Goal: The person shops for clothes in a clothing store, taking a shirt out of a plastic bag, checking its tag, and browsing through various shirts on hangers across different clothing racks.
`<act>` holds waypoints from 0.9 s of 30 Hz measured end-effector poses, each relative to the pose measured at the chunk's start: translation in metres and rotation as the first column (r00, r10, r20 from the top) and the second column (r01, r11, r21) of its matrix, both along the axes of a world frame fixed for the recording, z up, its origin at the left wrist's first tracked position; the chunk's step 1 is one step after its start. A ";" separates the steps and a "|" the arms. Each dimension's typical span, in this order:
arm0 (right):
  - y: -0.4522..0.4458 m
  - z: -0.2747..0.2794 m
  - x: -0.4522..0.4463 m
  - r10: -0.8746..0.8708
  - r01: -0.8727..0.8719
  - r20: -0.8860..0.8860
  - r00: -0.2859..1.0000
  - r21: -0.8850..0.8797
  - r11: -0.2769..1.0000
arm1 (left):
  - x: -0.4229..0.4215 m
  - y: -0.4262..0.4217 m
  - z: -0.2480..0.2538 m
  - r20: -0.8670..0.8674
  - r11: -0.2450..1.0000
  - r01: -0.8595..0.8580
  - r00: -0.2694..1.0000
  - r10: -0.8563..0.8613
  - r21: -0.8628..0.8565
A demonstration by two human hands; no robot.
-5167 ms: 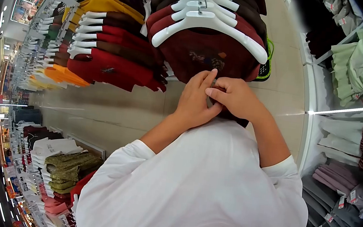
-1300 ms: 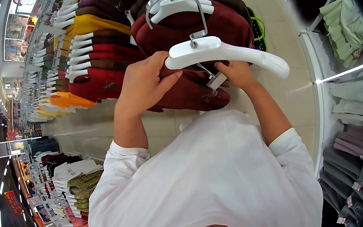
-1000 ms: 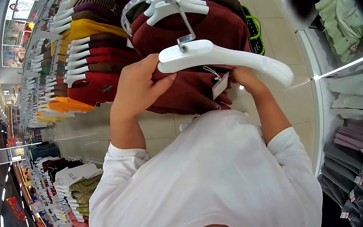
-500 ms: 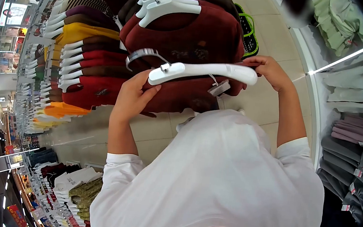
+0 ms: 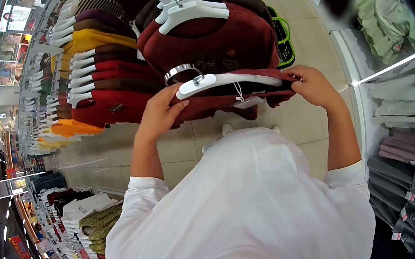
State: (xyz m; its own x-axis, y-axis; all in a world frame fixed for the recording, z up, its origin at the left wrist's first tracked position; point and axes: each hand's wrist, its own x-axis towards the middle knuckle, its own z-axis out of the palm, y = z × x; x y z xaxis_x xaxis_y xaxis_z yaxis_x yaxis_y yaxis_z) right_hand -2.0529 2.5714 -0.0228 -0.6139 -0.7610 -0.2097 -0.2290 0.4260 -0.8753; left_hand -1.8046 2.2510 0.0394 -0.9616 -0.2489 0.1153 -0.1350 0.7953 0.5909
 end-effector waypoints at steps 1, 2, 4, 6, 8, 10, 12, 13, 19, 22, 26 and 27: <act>-0.003 0.007 0.002 -0.012 0.012 0.029 1.000 0.019 1.000 | -0.001 0.000 -0.002 0.023 1.000 0.012 1.000 -0.013 0.012; -0.004 0.012 0.004 -0.023 0.021 0.056 0.998 0.039 0.999 | -0.002 0.002 -0.002 0.045 0.999 0.023 0.999 -0.024 0.025; -0.006 0.017 0.007 -0.015 0.014 0.076 0.997 0.026 1.000 | -0.005 0.008 -0.002 0.041 0.997 0.012 0.999 -0.015 0.080; -0.007 0.018 0.009 0.026 -0.026 0.060 0.998 -0.005 1.000 | -0.010 0.008 -0.003 0.009 0.995 0.032 0.999 -0.033 0.090; -0.004 0.014 0.011 0.090 -0.089 0.009 0.996 -0.053 0.995 | -0.014 0.008 0.001 0.045 0.997 0.046 0.998 -0.049 0.058; -0.007 0.016 0.018 0.119 -0.121 -0.107 0.987 -0.009 0.993 | -0.017 0.009 0.008 0.058 0.997 0.067 0.996 -0.070 0.038; -0.013 0.012 0.023 0.122 -0.121 -0.243 0.962 0.017 0.992 | -0.018 0.006 0.010 0.056 0.994 0.072 0.996 -0.076 0.078; -0.017 0.006 0.026 0.108 -0.108 -0.324 0.940 0.018 0.994 | -0.018 0.005 0.010 0.029 0.992 0.079 0.996 -0.082 0.104; -0.040 0.027 0.032 0.002 -0.014 -0.457 0.889 -0.023 1.000 | -0.025 -0.008 0.023 0.011 0.993 0.018 1.000 -0.019 0.120; -0.049 0.048 0.035 -0.068 0.032 -0.526 0.848 -0.078 0.996 | -0.030 -0.010 0.017 -0.281 0.987 -0.051 0.960 0.006 -0.152; -0.057 0.064 0.030 -0.102 0.063 -0.586 0.804 -0.087 0.994 | -0.025 0.015 -0.013 -0.711 0.909 -0.282 0.703 -0.021 -0.306; -0.058 0.066 0.029 -0.104 0.064 -0.598 0.795 -0.088 0.994 | -0.023 0.028 -0.024 -0.620 0.950 -0.181 0.785 -0.018 -0.256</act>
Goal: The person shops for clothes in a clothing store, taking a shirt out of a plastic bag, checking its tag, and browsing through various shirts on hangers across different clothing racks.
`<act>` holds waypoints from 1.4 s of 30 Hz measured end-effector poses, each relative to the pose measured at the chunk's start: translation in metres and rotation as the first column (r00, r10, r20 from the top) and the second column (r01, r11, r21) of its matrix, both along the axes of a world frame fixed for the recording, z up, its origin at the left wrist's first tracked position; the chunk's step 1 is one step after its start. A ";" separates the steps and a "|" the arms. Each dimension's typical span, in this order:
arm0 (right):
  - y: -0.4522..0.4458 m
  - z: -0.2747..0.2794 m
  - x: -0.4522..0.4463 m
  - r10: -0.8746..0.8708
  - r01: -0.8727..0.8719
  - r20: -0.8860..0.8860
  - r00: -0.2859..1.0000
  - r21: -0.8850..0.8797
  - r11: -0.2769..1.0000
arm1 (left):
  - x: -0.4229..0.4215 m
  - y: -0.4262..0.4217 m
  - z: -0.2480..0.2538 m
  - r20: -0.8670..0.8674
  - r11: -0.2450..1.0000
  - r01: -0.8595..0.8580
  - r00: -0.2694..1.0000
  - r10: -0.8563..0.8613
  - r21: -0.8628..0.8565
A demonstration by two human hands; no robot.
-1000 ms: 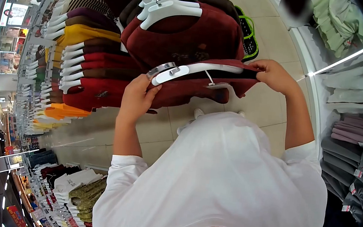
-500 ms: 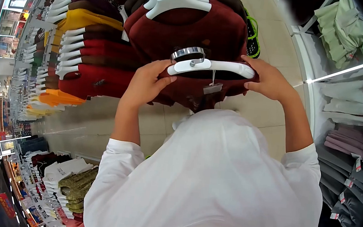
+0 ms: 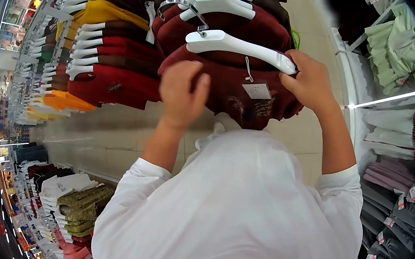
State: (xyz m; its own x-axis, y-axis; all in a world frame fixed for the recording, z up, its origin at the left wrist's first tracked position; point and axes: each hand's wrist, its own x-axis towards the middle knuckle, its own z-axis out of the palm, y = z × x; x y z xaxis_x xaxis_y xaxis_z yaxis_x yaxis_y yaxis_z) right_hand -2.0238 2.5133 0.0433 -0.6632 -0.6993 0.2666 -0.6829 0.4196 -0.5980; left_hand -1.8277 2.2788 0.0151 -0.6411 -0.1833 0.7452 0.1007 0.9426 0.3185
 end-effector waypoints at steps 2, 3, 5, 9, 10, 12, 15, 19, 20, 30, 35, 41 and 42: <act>-0.003 0.004 0.000 0.011 -0.011 -0.026 1.000 0.007 1.000 | -0.010 0.030 -0.015 0.276 0.928 0.010 0.954 -0.121 0.372; -0.004 0.004 0.001 0.013 -0.012 -0.025 1.000 0.012 1.000 | -0.019 0.044 -0.021 0.398 0.787 -0.088 0.893 -0.210 0.611; -0.005 0.006 0.002 0.014 -0.013 -0.025 1.000 0.023 1.000 | -0.034 0.050 -0.048 0.459 0.779 -0.152 0.868 -0.189 0.608; -0.004 0.008 0.004 0.006 -0.006 -0.007 1.000 0.009 1.000 | -0.056 0.046 -0.086 0.358 0.528 -0.098 0.835 -0.417 0.843; -0.004 0.007 0.004 -0.006 0.006 0.014 1.000 0.004 1.000 | -0.055 0.045 -0.090 0.346 0.441 -0.113 0.798 -0.494 0.890; -0.004 0.007 0.002 -0.032 0.032 0.044 0.999 -0.001 0.999 | -0.057 0.041 -0.094 0.295 0.262 -0.159 0.710 -0.640 0.952; 0.002 0.003 0.000 -0.072 0.072 0.074 0.995 0.006 0.997 | -0.044 0.042 -0.057 0.118 0.140 -0.046 0.813 -0.570 0.989; 0.005 0.001 0.002 -0.074 0.074 0.101 0.992 0.012 0.997 | -0.043 0.027 -0.018 -0.120 0.166 0.200 0.910 -0.396 0.966; 0.005 0.002 0.002 -0.069 0.068 0.102 0.992 0.013 0.998 | -0.044 0.026 -0.009 -0.109 0.243 0.213 0.919 -0.378 0.946; 0.008 0.010 0.008 -0.052 0.045 0.184 0.982 0.041 0.998 | -0.054 0.020 0.005 0.441 0.985 -0.022 0.896 -0.058 0.172; 0.010 0.009 0.010 -0.050 0.040 0.192 0.980 0.059 0.997 | -0.043 0.030 0.016 0.461 0.998 -0.042 0.888 0.014 0.050; 0.017 0.008 0.006 -0.034 0.028 0.174 0.984 0.037 0.999 | -0.024 0.019 0.020 -0.013 0.999 0.000 1.000 0.001 0.035; 0.017 0.007 0.005 -0.030 0.027 0.158 0.987 0.021 0.999 | -0.027 0.013 0.024 -0.131 0.998 -0.056 0.990 0.054 -0.012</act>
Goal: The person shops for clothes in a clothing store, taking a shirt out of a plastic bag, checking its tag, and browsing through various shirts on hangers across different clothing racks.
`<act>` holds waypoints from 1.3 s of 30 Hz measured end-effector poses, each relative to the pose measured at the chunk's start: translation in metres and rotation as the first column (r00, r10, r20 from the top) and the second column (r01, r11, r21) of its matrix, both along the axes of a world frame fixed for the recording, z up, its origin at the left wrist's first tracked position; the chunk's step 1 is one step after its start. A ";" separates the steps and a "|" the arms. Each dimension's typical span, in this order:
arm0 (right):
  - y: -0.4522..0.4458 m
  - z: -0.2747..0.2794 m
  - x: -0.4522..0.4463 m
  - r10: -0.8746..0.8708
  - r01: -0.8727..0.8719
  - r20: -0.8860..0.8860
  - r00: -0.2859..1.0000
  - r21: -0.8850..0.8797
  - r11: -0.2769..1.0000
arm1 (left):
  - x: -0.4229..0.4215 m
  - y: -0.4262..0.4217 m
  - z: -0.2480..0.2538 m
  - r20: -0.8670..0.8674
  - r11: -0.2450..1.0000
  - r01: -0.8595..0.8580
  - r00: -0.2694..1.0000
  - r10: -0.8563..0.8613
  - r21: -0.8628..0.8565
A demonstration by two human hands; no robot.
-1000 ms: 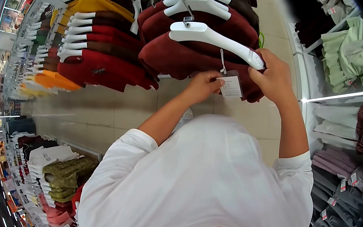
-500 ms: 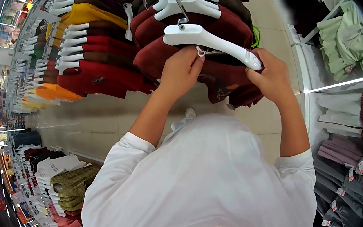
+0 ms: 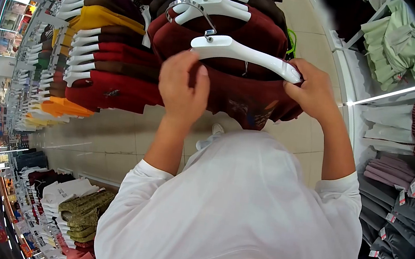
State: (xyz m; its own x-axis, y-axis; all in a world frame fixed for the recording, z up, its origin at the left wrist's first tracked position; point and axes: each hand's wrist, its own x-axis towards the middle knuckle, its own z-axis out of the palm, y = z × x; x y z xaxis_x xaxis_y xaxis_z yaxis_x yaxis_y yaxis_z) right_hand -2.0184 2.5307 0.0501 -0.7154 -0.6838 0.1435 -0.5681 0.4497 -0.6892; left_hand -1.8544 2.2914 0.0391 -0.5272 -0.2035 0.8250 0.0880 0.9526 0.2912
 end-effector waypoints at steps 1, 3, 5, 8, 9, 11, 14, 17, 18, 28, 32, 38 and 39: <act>0.001 -0.001 0.000 0.004 -0.005 -0.016 1.000 -0.014 1.000 | -0.002 -0.009 0.001 -0.033 1.000 -0.019 0.999 0.019 0.000; 0.001 -0.001 0.000 0.017 -0.018 -0.037 0.999 -0.018 1.000 | -0.009 -0.013 0.018 0.077 1.000 -0.008 0.997 0.009 -0.017; -0.002 0.003 0.001 0.032 -0.032 -0.044 0.999 0.004 0.999 | -0.014 -0.020 0.010 0.232 0.993 0.023 0.971 -0.050 0.116; -0.002 0.005 -0.003 0.061 -0.057 -0.039 0.997 0.094 0.994 | -0.014 -0.024 0.009 0.342 0.972 0.082 0.927 -0.156 0.221; -0.002 0.004 -0.004 0.083 -0.077 -0.068 0.994 0.097 0.992 | -0.015 -0.023 0.009 0.361 0.964 0.109 0.912 -0.194 0.243; -0.004 0.003 -0.005 0.130 -0.117 -0.118 0.984 0.105 0.987 | -0.016 -0.016 0.016 0.389 0.957 0.150 0.890 -0.240 0.247; -0.012 0.008 -0.008 0.199 -0.174 -0.124 0.972 0.190 0.966 | -0.025 -0.009 0.027 0.399 0.946 0.247 0.862 -0.313 0.210; -0.013 0.010 -0.019 0.204 -0.195 -0.029 0.979 0.197 0.961 | -0.032 -0.006 0.033 0.390 0.939 0.240 0.863 -0.322 0.245; -0.010 0.012 -0.020 0.179 -0.177 0.002 0.984 0.151 0.972 | -0.033 -0.006 0.033 0.387 0.938 0.218 0.867 -0.314 0.271; 0.004 0.006 -0.028 0.149 -0.151 0.028 0.989 0.137 0.979 | -0.033 -0.021 0.034 0.377 0.887 0.180 0.856 -0.355 0.426; -0.008 0.006 -0.026 0.122 -0.099 -0.098 0.988 0.211 0.973 | -0.035 -0.018 0.036 0.397 0.892 0.184 0.845 -0.358 0.412; -0.014 0.012 -0.028 0.100 -0.091 -0.048 0.994 0.163 0.982 | -0.023 -0.043 0.023 0.339 0.858 0.154 0.873 -0.350 0.490; -0.013 0.010 -0.029 0.096 -0.088 -0.046 0.994 0.153 0.984 | -0.015 -0.052 0.018 0.362 0.882 0.117 0.881 -0.304 0.456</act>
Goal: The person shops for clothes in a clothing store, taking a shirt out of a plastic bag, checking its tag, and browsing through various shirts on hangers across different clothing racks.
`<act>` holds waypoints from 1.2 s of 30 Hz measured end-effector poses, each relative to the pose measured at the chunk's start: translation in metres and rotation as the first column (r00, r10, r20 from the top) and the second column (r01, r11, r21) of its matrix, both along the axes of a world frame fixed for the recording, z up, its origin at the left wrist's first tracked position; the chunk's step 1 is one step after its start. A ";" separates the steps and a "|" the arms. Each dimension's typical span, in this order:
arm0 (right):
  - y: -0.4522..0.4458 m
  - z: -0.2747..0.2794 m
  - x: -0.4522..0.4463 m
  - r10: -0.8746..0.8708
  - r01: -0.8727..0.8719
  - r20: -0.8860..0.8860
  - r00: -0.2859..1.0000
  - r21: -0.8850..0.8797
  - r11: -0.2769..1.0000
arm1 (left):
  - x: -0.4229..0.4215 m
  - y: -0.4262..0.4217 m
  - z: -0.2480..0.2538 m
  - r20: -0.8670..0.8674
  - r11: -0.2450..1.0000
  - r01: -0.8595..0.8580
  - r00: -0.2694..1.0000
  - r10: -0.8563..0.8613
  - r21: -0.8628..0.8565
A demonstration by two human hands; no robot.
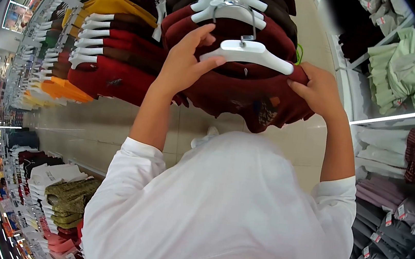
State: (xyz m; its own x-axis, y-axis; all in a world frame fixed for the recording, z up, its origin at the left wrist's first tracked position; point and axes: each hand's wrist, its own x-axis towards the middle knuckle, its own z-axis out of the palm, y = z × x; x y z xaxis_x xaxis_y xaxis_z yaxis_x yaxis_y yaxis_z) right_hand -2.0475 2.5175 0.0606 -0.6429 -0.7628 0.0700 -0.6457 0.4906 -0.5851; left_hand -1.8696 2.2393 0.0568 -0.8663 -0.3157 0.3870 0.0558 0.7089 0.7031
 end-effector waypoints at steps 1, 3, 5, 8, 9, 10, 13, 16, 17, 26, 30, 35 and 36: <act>0.001 -0.003 -0.003 0.006 -0.006 -0.002 1.000 -0.006 1.000 | 0.008 -0.009 -0.006 0.012 0.999 -0.035 0.999 0.036 -0.040; 0.002 -0.006 -0.009 0.012 -0.012 -0.009 1.000 -0.019 1.000 | 0.023 -0.025 -0.026 0.125 0.993 -0.070 0.989 0.083 -0.100; -0.002 -0.002 -0.010 -0.007 0.009 0.067 0.998 -0.030 0.999 | 0.034 -0.031 -0.029 0.269 0.990 -0.103 0.955 0.125 -0.096; -0.012 -0.002 -0.017 0.008 -0.004 0.096 0.995 -0.041 0.999 | 0.041 -0.038 -0.030 0.425 0.988 -0.154 0.894 0.144 -0.011; -0.016 -0.005 -0.020 0.022 -0.018 0.092 0.996 -0.043 0.999 | 0.043 -0.041 -0.034 0.412 0.986 -0.166 0.899 0.147 0.010; -0.021 -0.010 -0.023 0.027 -0.021 0.117 0.993 -0.052 0.998 | 0.045 -0.044 -0.037 0.398 0.983 -0.178 0.905 0.151 0.033; -0.032 -0.019 -0.033 0.037 -0.020 0.202 0.979 -0.087 0.996 | 0.045 -0.053 -0.041 0.345 0.979 -0.203 0.920 0.186 0.015; -0.042 -0.019 -0.039 0.041 -0.027 0.177 0.983 -0.081 0.996 | 0.040 -0.062 -0.039 0.286 0.973 -0.227 0.930 0.231 -0.047; -0.047 -0.022 -0.043 0.058 -0.032 0.211 0.976 -0.126 0.992 | 0.039 -0.067 -0.039 0.262 0.972 -0.231 0.936 0.233 -0.039; -0.087 -0.051 -0.056 0.058 -0.037 0.254 0.965 -0.083 0.996 | 0.028 -0.099 -0.057 0.224 0.944 -0.320 0.917 0.330 -0.079; -0.091 -0.059 -0.046 0.009 -0.003 0.125 0.992 -0.051 0.999 | 0.029 -0.103 -0.071 0.193 0.942 -0.331 0.922 0.335 -0.056; -0.088 -0.056 -0.040 -0.030 0.032 0.180 0.983 -0.006 0.999 | 0.029 -0.112 -0.078 0.186 0.945 -0.324 0.927 0.325 -0.038; -0.086 -0.048 -0.037 -0.038 0.031 0.153 0.987 0.048 0.998 | 0.029 -0.114 -0.082 0.159 0.944 -0.327 0.930 0.331 -0.051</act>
State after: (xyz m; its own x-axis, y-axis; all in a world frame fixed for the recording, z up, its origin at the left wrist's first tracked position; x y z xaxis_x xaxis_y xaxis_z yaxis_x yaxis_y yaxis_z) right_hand -2.0845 2.4313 0.0127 -0.6695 -0.7399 -0.0664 -0.5315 0.5395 -0.6530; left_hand -1.8406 2.1249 -0.0256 -0.7672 -0.5863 0.2600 -0.2971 0.6841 0.6661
